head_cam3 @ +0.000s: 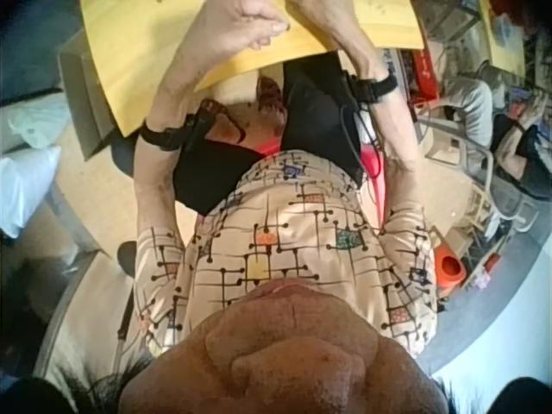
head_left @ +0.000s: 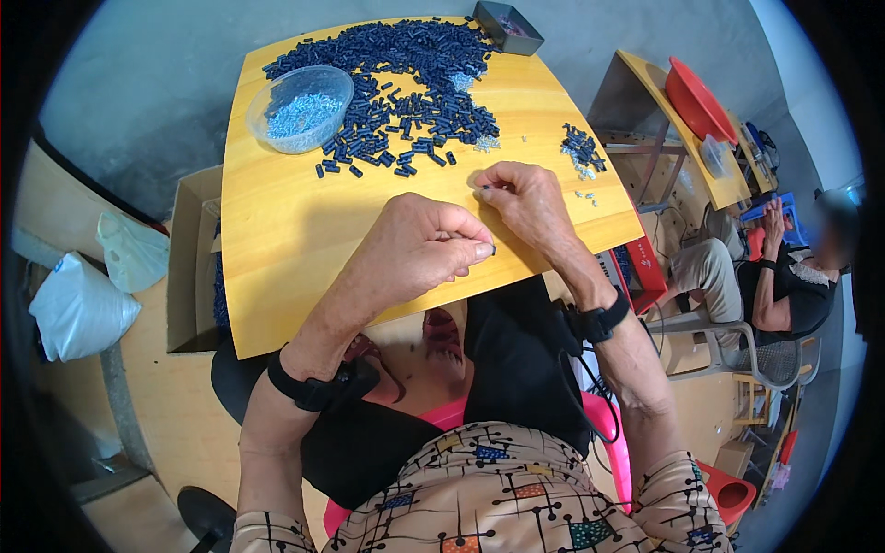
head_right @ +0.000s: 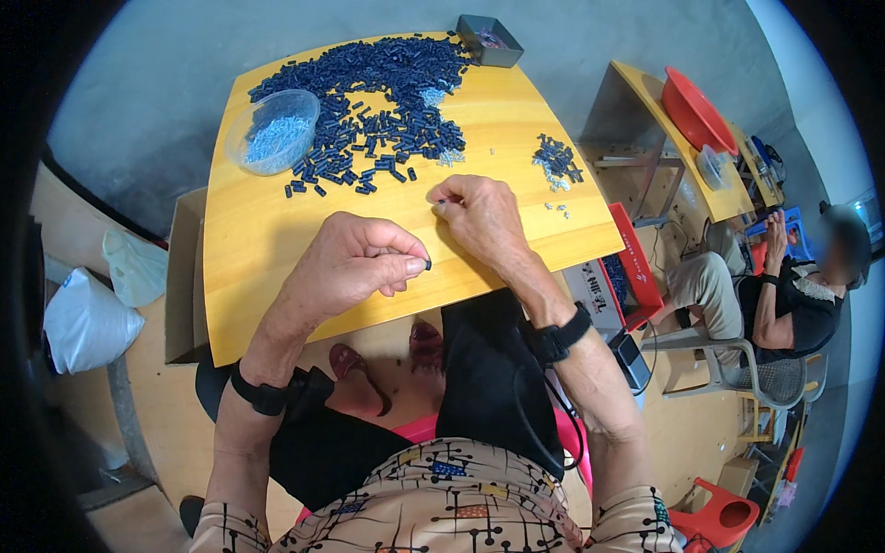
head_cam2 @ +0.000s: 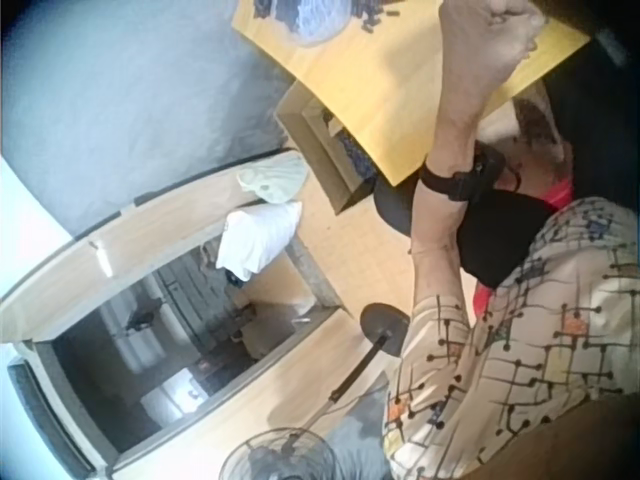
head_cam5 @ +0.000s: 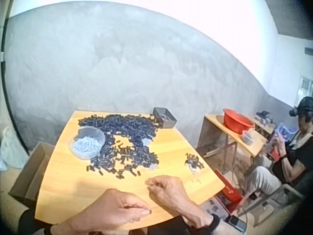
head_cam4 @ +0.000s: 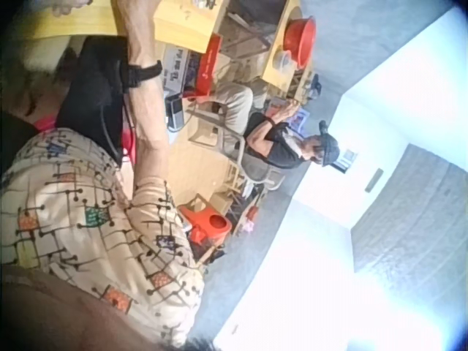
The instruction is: The recorder is sitting at a workbench and manually assembling small blue and black plastic components.
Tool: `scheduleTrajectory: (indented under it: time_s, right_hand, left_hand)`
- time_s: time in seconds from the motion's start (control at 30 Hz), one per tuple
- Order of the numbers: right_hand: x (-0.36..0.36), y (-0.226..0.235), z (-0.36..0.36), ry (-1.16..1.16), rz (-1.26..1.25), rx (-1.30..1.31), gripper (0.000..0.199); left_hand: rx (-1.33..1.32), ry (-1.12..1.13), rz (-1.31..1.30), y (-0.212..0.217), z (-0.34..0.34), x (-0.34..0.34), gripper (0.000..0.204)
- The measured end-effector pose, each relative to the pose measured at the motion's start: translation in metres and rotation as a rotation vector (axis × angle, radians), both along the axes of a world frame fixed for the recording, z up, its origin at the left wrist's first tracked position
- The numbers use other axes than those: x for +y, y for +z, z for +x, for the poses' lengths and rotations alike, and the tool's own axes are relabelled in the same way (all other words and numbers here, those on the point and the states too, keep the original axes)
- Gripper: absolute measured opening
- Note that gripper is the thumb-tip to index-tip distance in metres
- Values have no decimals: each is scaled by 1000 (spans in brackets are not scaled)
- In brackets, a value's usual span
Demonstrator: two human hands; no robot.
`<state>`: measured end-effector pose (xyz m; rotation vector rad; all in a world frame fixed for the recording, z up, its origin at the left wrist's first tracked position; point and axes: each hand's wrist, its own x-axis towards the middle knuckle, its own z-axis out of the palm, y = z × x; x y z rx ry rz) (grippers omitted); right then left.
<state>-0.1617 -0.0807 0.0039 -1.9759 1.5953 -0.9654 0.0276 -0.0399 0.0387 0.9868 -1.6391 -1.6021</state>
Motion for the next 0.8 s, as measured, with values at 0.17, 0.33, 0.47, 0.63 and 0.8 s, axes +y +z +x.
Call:
scheduleTrajectory:
  time_s: [0.17,0.33,0.47,0.63,0.8]
  right_hand:
    - [-26,-10,10,10,-93,143,10]
    - [-40,-11,6,-31,-109,-41,16]
    - [-49,-9,-25,-159,10,-10,11]
    - [-51,-11,-18,-106,-29,63,12]
    - [-56,-16,-19,-102,-78,156,11]
  left_hand:
    - [20,20,-53,-5,3,-7,10]
    - [22,43,-94,-10,7,-11,12]
    - [24,62,-42,-3,10,-14,12]
    - [53,64,-41,-7,9,-16,12]
    - [46,57,-68,-15,9,-16,12]
